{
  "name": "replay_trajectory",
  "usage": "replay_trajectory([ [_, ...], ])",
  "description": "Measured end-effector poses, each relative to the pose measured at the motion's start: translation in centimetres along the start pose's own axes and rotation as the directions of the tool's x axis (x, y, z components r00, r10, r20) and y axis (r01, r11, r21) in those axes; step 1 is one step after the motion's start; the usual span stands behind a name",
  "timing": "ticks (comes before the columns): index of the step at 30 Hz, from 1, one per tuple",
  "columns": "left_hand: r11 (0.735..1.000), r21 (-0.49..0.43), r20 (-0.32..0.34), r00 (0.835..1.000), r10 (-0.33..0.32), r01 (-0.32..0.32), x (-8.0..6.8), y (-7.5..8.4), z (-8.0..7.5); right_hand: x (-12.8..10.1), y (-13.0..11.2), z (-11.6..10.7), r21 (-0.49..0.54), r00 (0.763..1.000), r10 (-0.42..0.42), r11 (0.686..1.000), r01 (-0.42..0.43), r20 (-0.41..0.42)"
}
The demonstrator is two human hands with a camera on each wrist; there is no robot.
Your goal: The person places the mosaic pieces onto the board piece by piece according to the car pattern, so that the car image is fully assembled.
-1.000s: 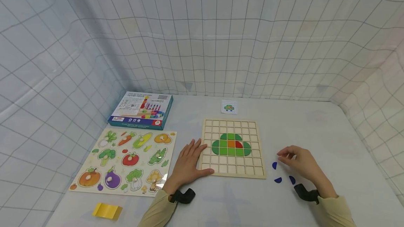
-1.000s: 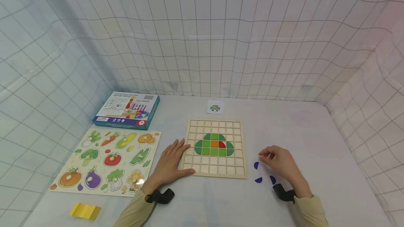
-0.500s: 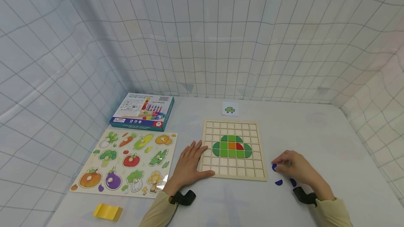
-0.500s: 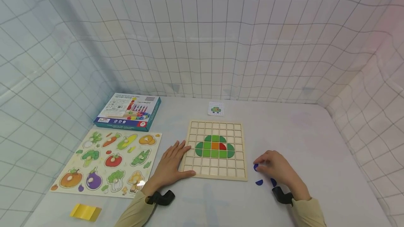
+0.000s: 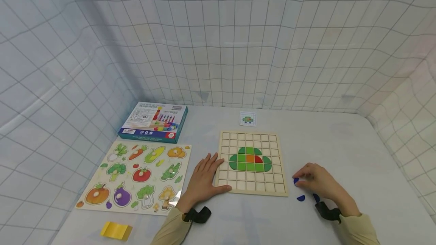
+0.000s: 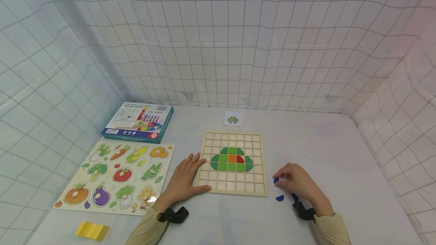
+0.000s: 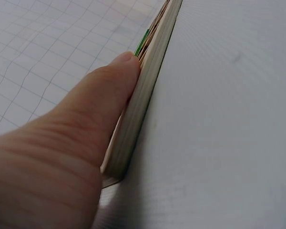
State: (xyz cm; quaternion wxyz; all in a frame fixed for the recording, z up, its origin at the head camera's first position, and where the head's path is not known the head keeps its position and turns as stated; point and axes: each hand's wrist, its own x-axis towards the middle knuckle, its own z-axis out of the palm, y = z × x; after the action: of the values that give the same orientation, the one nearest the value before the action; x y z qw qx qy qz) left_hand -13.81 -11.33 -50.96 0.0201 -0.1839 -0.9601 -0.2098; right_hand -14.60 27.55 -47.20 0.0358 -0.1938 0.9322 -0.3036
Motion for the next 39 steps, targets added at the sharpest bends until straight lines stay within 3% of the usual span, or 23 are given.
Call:
replay_trajectory([
  [8, 1.000, -0.007, 0.002, 1.000, -0.001, 0.001, -0.1, 0.1, -0.1, 0.5, 0.0, 0.3, -0.079, 0.999, 0.031, 0.996, -0.032, -0.015],
  [13, 1.000, -0.014, 0.008, 1.000, -0.005, 0.005, -0.1, 0.2, -0.2, 0.3, -0.3, 0.2, -0.064, 0.996, 0.084, 0.994, -0.084, -0.005],
  [22, 1.000, -0.005, 0.002, 1.000, -0.004, 0.004, -0.1, 0.1, -0.1, 0.2, -0.6, -0.2, -0.065, 0.999, 0.048, 0.997, -0.047, 0.014],
  [29, 1.000, -0.008, 0.001, 1.000, 0.000, 0.000, -0.1, 0.1, 0.0, 0.3, -0.8, 0.0, -0.058, 0.993, 0.107, 0.993, -0.105, 0.041],
  [34, 1.000, -0.006, -0.002, 1.000, 0.005, -0.005, -0.1, 0.1, -0.1, 0.0, -1.7, 0.3, -0.014, 0.988, 0.147, 0.989, -0.147, 0.046],
  [39, 1.000, -0.008, -0.005, 1.000, 0.005, -0.005, -0.1, 0.1, -0.1, 0.6, -3.5, 0.9, -0.038, 0.989, 0.148, 0.988, -0.148, -0.010],
])
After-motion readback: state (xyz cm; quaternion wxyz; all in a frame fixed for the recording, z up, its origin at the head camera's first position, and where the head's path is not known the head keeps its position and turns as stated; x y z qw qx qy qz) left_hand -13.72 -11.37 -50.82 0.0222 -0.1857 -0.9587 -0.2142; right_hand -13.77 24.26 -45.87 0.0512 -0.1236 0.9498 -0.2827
